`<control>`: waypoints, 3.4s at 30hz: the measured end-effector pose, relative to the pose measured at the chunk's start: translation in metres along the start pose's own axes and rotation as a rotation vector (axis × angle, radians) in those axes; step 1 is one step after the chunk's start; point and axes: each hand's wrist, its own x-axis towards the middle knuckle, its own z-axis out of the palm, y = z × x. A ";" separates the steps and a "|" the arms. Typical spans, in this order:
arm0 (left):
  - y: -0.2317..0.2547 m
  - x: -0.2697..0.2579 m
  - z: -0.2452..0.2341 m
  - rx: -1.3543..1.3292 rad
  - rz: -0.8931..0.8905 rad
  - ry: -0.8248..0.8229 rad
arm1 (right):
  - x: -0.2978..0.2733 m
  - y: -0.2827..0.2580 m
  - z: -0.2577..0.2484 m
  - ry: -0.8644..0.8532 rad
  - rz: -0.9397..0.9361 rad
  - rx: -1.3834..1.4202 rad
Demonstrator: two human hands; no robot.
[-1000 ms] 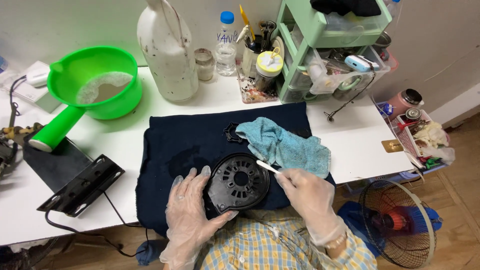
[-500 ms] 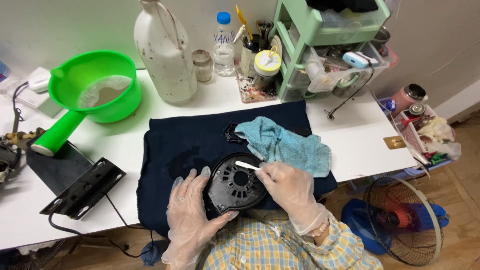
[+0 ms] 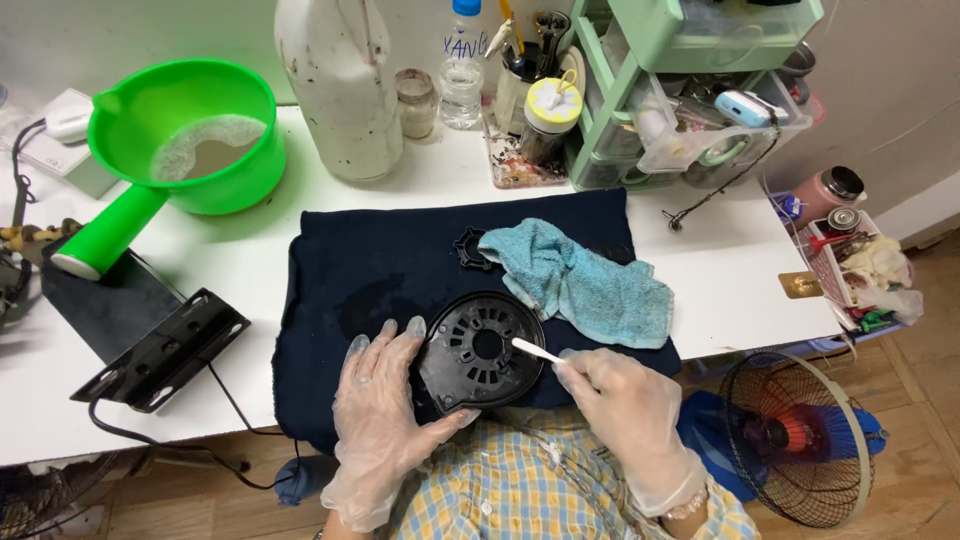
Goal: Cleaning a black plastic appliance component using a small brush and a cloth
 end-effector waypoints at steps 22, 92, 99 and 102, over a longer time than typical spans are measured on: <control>0.001 0.000 0.001 0.010 -0.044 -0.053 | -0.006 -0.009 0.015 -0.092 -0.003 0.076; 0.003 -0.001 0.000 0.003 -0.003 0.015 | -0.018 -0.005 0.007 -0.100 -0.122 0.174; 0.001 -0.002 0.002 0.025 -0.044 -0.050 | -0.003 -0.040 0.012 -0.038 -0.248 0.167; -0.002 -0.004 0.006 0.040 -0.044 -0.059 | 0.017 -0.051 0.015 -0.258 -0.261 0.104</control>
